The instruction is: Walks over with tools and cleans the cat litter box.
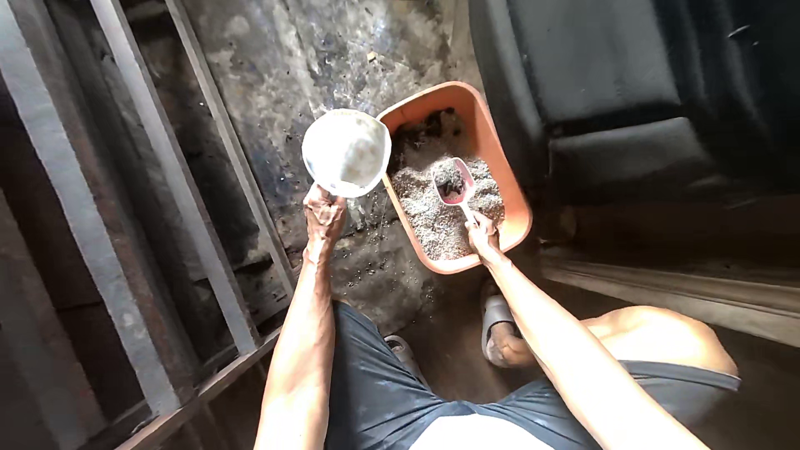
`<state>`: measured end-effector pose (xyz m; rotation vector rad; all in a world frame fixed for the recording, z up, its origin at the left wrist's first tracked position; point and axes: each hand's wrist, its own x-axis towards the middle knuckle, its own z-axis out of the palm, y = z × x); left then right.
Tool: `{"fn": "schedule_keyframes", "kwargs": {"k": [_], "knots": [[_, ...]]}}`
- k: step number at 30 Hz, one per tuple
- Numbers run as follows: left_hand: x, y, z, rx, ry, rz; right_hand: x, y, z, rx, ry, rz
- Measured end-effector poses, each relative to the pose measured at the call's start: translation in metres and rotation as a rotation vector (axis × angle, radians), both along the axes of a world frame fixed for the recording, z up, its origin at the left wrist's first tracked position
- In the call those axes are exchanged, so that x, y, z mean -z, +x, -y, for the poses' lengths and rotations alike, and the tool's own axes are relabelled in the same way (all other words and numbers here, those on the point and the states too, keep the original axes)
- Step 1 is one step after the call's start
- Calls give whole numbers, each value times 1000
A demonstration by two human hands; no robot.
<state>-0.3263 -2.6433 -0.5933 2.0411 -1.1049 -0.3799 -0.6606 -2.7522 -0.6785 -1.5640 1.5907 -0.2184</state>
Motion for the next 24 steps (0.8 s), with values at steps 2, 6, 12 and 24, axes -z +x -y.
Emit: {"fn": "schedule_keyframes", "kwargs": {"k": [2, 6, 12, 24], "knots": [[7, -1, -6, 26, 5, -1, -8, -8, -9, -22, -2, -22], [4, -1, -10, 54, 4, -6, -8, -20, -22, 12, -28, 0], [-3, -2, -6, 86, -14, 30, -14, -30, -33, 11, -35, 14], [6, 1, 1, 117, -60, 5, -25, -40, -48, 46, -39, 45]]}}
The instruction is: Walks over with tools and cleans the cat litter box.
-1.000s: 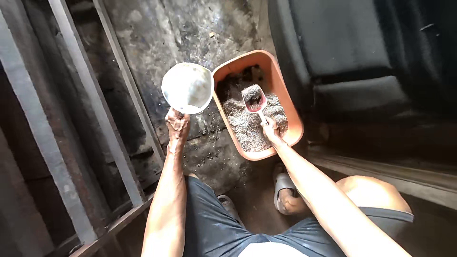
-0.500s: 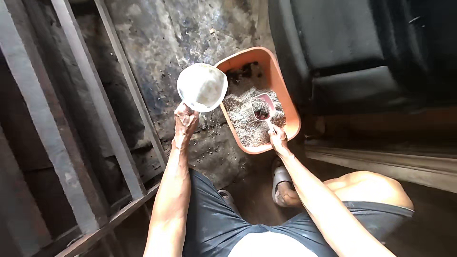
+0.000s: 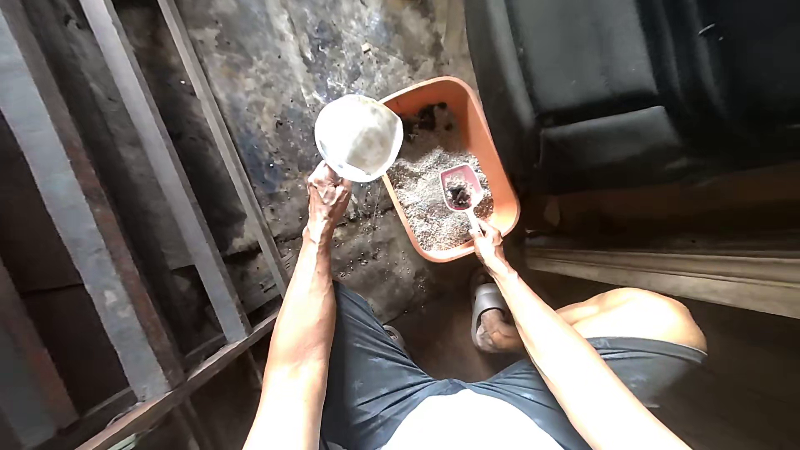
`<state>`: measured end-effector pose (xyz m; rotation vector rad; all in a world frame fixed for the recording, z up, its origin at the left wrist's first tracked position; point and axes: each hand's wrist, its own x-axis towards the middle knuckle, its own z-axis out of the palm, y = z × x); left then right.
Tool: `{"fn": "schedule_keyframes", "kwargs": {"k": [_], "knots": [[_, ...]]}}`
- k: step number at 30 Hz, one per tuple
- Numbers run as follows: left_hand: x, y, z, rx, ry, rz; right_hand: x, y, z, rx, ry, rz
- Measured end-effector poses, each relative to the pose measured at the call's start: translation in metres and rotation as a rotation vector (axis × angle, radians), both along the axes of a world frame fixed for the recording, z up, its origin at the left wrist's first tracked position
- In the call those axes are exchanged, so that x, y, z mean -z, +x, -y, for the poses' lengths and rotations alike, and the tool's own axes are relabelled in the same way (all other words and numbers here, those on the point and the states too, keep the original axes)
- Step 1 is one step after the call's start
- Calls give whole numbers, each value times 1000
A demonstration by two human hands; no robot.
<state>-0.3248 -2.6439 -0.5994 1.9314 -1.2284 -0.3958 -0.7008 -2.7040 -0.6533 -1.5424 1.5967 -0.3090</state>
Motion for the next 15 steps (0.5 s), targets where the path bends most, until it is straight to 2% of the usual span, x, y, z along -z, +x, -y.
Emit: {"fn": "schedule_keyframes", "kwargs": {"k": [15], "knots": [[-2, 6, -1, -3, 44, -1, 0, -2, -9, 20, 46, -72]]}}
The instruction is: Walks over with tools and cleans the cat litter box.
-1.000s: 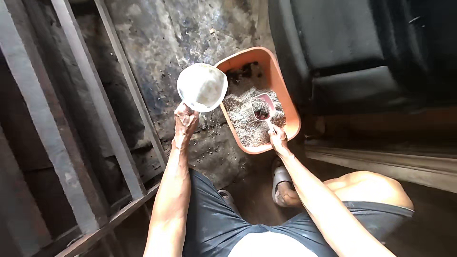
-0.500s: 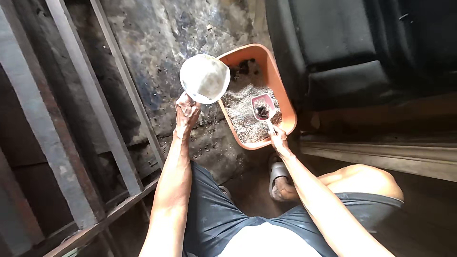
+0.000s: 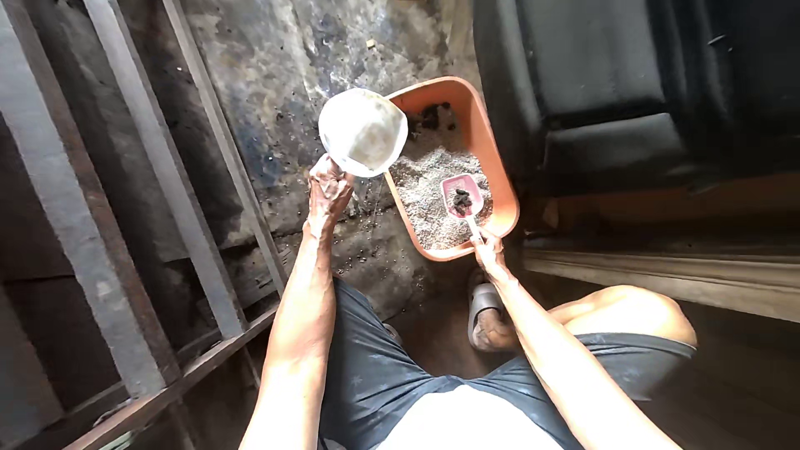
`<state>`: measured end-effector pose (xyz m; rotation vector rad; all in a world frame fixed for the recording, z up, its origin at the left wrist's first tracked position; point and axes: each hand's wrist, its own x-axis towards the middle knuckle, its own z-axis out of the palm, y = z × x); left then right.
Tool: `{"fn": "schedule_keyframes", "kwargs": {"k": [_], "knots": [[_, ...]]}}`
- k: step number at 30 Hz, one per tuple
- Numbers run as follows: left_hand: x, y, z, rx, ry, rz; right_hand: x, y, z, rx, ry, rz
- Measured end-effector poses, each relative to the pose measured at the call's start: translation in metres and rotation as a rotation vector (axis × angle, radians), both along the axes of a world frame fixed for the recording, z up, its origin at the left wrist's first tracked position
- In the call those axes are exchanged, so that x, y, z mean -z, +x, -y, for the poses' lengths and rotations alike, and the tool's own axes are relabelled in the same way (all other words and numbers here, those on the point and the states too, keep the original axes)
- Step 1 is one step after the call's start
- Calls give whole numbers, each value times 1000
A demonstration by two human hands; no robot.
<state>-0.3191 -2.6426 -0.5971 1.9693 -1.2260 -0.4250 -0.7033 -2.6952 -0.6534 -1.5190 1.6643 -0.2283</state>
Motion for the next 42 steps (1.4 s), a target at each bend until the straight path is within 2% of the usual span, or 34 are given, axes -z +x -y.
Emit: {"fn": "schedule_keyframes", "kwargs": {"k": [22, 27, 30, 34, 37, 40, 42], "knots": [[18, 6, 8, 37, 8, 25, 7, 3, 0, 16, -8, 3], [16, 3, 8, 61, 52, 19, -5, 4, 6, -9, -40, -19], [11, 0, 6, 106, 123, -19, -27, 8, 16, -34, -82, -1], [11, -5, 8, 177, 207, 15, -69, 19, 31, -116, -190, 24], [13, -11, 14, 223, 326, 26, -100, 40, 28, -232, -393, 7], [20, -16, 18, 262, 353, 16, -104, 74, 30, -334, -635, -89], [19, -18, 20, 261, 351, -5, -98, 89, 29, -351, -684, -116]]}}
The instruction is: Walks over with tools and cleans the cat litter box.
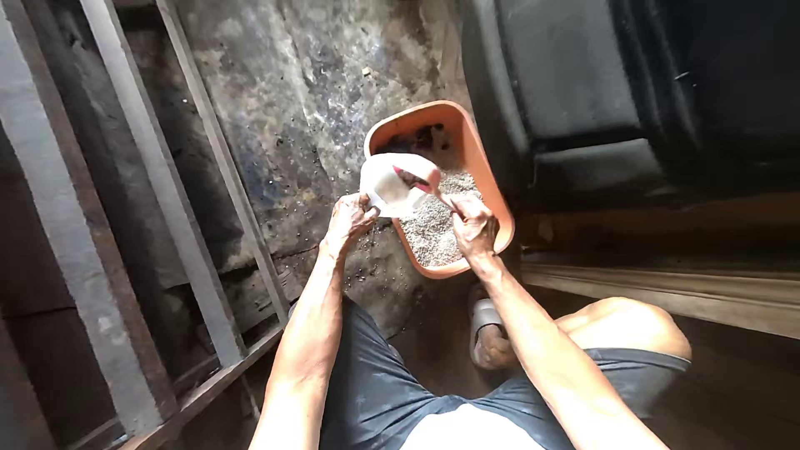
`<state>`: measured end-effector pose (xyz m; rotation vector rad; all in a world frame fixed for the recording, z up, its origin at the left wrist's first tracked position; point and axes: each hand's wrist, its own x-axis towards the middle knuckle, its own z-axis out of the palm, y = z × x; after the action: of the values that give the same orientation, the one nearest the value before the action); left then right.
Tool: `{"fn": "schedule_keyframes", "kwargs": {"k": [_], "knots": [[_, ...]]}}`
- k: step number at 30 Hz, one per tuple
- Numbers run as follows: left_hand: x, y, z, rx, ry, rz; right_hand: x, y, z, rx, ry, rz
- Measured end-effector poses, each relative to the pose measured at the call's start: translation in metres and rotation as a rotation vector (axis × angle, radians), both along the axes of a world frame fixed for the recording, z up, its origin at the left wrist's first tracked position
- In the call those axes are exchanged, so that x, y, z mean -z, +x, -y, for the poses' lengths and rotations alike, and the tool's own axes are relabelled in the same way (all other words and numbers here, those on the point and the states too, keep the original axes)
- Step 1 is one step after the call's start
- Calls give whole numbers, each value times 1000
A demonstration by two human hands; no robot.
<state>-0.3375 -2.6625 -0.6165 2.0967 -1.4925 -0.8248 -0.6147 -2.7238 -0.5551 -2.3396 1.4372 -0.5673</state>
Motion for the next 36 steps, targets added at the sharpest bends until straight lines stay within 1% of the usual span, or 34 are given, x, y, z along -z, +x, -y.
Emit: {"fn": "schedule_keyframes", "kwargs": {"k": [6, 8, 10, 14, 17, 19, 20, 22, 25, 30, 33, 36], "knots": [[0, -3, 1, -32, -31, -30, 10, 3, -11, -26, -22, 104], [1, -3, 0, -41, -31, -24, 15, -1, -9, 20, 14, 146], [0, -1, -2, -58, -21, -33, 20, -7, -1, 107, 112, 183], [-8, 6, -8, -151, -14, -49, 32, -21, 35, 285, 383, 129], [-18, 10, -14, -235, -77, -60, 67, -28, 80, 373, 536, 77], [-31, 10, -21, -276, -111, -63, 87, -27, 109, 373, 635, 49], [-37, 11, -25, -284, -118, -46, 91, -25, 121, 358, 676, 31], [-47, 14, -34, -295, -136, 0, 101, -19, 140, 317, 697, 2], [-52, 22, -49, -320, -150, 63, 98, -5, 161, 311, 745, -99], [-68, 27, -68, -356, -148, 114, 94, -6, 173, 330, 706, -198], [-70, 32, -63, -419, -140, 111, 90, -1, 179, 315, 703, -253], [-69, 30, -57, -438, -153, 112, 93, 8, 192, 280, 717, -246]]}}
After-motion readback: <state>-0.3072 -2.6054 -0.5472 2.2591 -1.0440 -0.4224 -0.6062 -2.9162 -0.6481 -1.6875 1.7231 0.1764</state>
